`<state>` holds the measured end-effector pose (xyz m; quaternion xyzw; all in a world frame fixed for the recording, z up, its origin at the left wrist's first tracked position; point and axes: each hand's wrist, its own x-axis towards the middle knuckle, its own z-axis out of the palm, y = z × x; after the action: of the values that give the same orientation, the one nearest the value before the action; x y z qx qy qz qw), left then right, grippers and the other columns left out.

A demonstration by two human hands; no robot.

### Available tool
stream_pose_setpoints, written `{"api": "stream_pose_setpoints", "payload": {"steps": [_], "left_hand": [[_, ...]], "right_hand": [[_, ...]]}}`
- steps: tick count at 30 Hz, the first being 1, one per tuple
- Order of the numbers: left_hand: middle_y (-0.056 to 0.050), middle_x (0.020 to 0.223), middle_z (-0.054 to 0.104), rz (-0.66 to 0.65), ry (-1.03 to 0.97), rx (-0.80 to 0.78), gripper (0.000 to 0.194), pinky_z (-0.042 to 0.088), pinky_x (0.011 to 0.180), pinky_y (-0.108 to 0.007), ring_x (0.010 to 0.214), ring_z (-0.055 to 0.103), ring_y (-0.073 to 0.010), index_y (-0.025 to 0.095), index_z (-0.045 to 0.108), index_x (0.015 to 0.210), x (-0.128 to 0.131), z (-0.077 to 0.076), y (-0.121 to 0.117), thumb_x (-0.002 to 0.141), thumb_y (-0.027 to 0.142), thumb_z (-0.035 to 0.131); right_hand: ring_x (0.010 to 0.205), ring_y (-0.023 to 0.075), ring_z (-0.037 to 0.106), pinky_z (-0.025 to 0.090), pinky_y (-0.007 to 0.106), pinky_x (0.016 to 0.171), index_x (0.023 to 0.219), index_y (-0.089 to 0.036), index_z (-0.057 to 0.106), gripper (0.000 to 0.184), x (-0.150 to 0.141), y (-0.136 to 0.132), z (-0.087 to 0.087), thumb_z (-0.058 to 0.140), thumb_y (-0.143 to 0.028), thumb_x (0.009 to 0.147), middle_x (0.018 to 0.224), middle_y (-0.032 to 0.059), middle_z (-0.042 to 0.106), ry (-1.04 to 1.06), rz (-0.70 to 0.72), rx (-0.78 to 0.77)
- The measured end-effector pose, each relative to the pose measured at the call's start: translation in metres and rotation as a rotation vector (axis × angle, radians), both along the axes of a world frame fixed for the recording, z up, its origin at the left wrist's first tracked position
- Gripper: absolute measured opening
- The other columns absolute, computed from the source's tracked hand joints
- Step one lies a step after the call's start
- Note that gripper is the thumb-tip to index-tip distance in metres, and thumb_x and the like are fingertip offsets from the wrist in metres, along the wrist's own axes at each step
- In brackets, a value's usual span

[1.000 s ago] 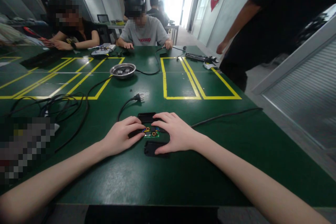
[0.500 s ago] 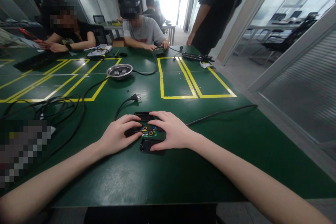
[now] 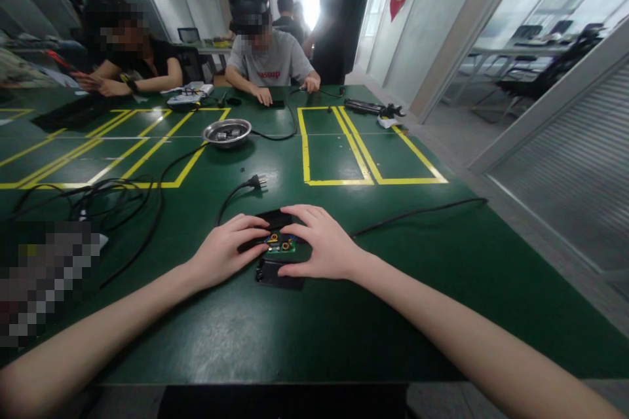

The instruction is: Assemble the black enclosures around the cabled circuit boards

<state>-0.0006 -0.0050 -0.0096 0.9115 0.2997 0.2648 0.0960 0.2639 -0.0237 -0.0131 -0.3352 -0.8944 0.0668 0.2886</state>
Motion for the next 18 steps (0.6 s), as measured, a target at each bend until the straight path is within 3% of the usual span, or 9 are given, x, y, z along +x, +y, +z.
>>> {"api": "stream_pose_setpoints", "payload": {"steps": [8,13,18], "left_hand": [[-0.009,0.120,0.074,-0.003,-0.013,0.011,0.012,0.062,0.089,-0.036,0.106,0.070,-0.0225,0.020,0.076,0.105,-0.0011,0.0015,0.0003,0.100,0.025,0.066],[-0.009,0.120,0.073,-0.010,-0.034,0.003,0.012,0.063,0.090,-0.037,0.107,0.071,-0.0227,0.020,0.076,0.105,-0.0020,0.0011,-0.0001,0.099,0.024,0.066],[-0.009,0.119,0.074,-0.005,-0.054,-0.005,0.010,0.062,0.092,-0.037,0.108,0.072,-0.0229,0.021,0.075,0.104,-0.0024,0.0009,0.0000,0.098,0.023,0.067]], "right_hand": [[0.130,0.0349,0.061,0.052,0.056,0.105,0.116,-0.019,0.071,0.039,0.0047,0.0015,0.0023,0.081,-0.044,0.086,0.143,0.0193,0.062,0.021,0.006,-0.016],[0.110,0.0296,0.066,0.057,0.050,0.093,0.097,-0.021,0.073,0.011,0.0081,0.0041,0.0061,0.068,-0.030,0.095,0.120,0.0142,0.069,0.086,-0.034,-0.032],[0.100,0.0265,0.065,0.057,0.047,0.088,0.094,-0.022,0.073,0.009,0.0101,0.0078,0.0055,0.065,-0.023,0.095,0.107,0.0106,0.070,0.063,0.050,-0.095]]}}
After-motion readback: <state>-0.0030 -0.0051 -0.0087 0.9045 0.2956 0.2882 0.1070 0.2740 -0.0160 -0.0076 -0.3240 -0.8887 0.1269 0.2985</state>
